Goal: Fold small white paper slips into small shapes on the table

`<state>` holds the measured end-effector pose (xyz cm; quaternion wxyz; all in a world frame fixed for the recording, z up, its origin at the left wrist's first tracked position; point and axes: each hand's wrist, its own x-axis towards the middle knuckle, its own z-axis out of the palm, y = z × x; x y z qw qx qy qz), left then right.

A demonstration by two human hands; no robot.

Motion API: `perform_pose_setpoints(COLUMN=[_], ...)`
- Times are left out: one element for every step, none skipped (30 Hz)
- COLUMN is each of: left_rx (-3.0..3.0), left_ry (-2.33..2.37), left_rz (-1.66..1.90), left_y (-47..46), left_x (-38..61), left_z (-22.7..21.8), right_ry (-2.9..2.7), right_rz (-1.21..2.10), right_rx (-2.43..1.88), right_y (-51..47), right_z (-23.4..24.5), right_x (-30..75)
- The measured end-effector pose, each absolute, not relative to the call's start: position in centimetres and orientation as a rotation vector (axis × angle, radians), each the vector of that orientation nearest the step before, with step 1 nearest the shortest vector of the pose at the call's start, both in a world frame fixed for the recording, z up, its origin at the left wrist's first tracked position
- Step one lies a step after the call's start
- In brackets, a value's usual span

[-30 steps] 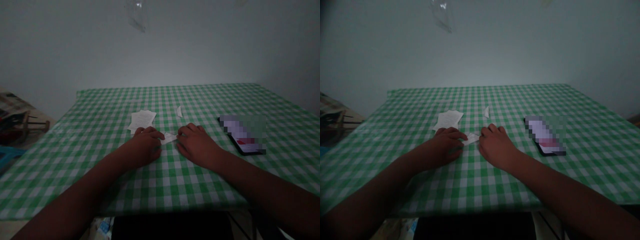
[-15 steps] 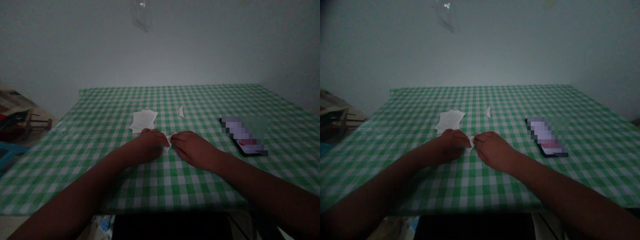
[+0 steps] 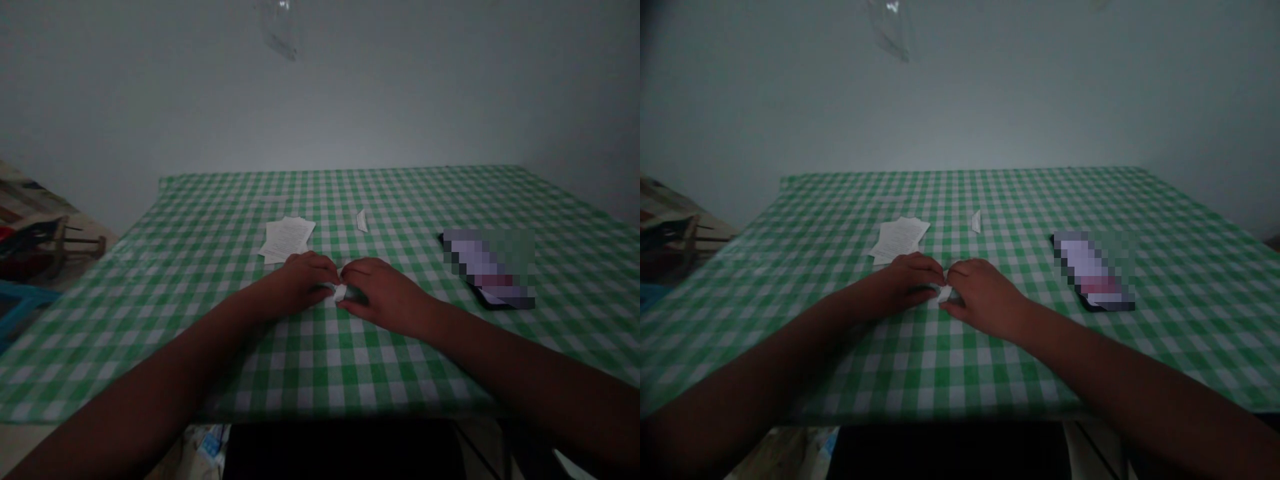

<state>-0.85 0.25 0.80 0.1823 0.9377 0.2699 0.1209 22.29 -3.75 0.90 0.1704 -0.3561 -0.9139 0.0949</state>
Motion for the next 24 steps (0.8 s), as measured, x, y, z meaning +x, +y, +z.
perform_pose_setpoints(left_rx=[2.641, 2.634, 2.629, 2.625, 2.623, 2.623, 2.625, 2.628, 2.631, 2.634, 2.637, 2.641, 2.645, 2.651, 2.657, 2.663, 2.669, 2.674, 2.678, 2.682, 2.683, 2.684, 2.683, 2.683], left_ry=[0.763, 0.765, 0.765, 0.764, 0.763, 0.766, 0.769, 0.774, 0.779, 0.786, 0.797, 0.808, 0.82, 0.834, 0.844, 0.85, 0.849, 0.848, 0.848, 0.848, 0.85, 0.854, 0.862, 0.872], left_rz=[0.343, 0.343, 0.343, 0.338, 0.333, 0.332, 0.332, 0.334, 0.34, 0.346, 0.351, 0.352, 0.352, 0.354, 0.352, 0.343, 0.331, 0.318, 0.305, 0.301, 0.304, 0.317, 0.33, 0.34], left_y=[0.2, 0.2, 0.1, 0.1, 0.0, 0.0, -0.1, -0.1, -0.2, -0.3, -0.3, -0.4, -0.4, -0.5, -0.5, -0.5, -0.6, -0.6, -0.6, -0.6, -0.7, -0.7, -0.7, -0.7], left_x=[-0.8, -0.7, -0.7, -0.7, -0.7, -0.7, -0.7, -0.7, -0.7, -0.7, -0.7, -0.7, -0.6, -0.5, -0.5, -0.4, -0.3, -0.3, -0.2, -0.2, -0.1, -0.1, -0.1, 0.0], left_z=[0.9, 1.0, 1.1, 1.2, 1.3, 1.3, 1.4, 1.4, 1.4, 1.4, 1.4, 1.4, 1.5, 1.6, 1.7, 1.8, 2.0, 2.1, 2.2, 2.2, 2.2, 2.1, 1.9, 1.8], right_ry=[-2.595, -2.597, -2.601, -2.606, -2.609, -2.609, -2.608, -2.604, -2.6, -2.597, -2.596, -2.597, -2.599, -2.602, -2.605, -2.607, -2.609, -2.612, -2.618, -2.623, -2.628, -2.633, -2.636, -2.636], right_rz=[0.266, 0.26, 0.255, 0.251, 0.249, 0.25, 0.253, 0.259, 0.264, 0.269, 0.275, 0.282, 0.29, 0.297, 0.3, 0.299, 0.294, 0.286, 0.278, 0.272, 0.27, 0.271, 0.274, 0.278], right_rx=[-1.014, -1.017, -1.02, -1.022, -1.023, -1.025, -1.026, -1.028, -1.033, -1.036, -1.039, -1.041, -1.04, -1.037, -1.033, -1.029, -1.026, -1.02, -1.014, -1.008, -1.0, -0.992, -0.983, -0.976], right_y=[-3.7, -3.7, -3.8, -3.8, -3.8, -3.8, -3.9, -3.9, -3.9, -4.0, -4.0, -4.0, -4.0, -4.0, -4.0, -4.0, -4.0, -4.0, -4.0, -4.0, -4.0, -4.0, -4.0, -4.0], right_z=[0.9, 0.9, 0.9, 0.9, 0.9, 0.9, 1.0, 1.1, 1.1, 1.2, 1.3, 1.3, 1.4, 1.4, 1.4, 1.4, 1.4, 1.4, 1.4, 1.3, 1.3, 1.3, 1.3, 1.3], right_x=[22.2, 22.2, 22.1, 22.0, 22.0, 22.0, 21.9, 21.9, 22.0, 22.0, 22.0, 22.0, 22.1, 22.1, 22.1, 22.1, 22.2, 22.2, 22.2, 22.2, 22.2, 22.3, 22.3, 22.3])
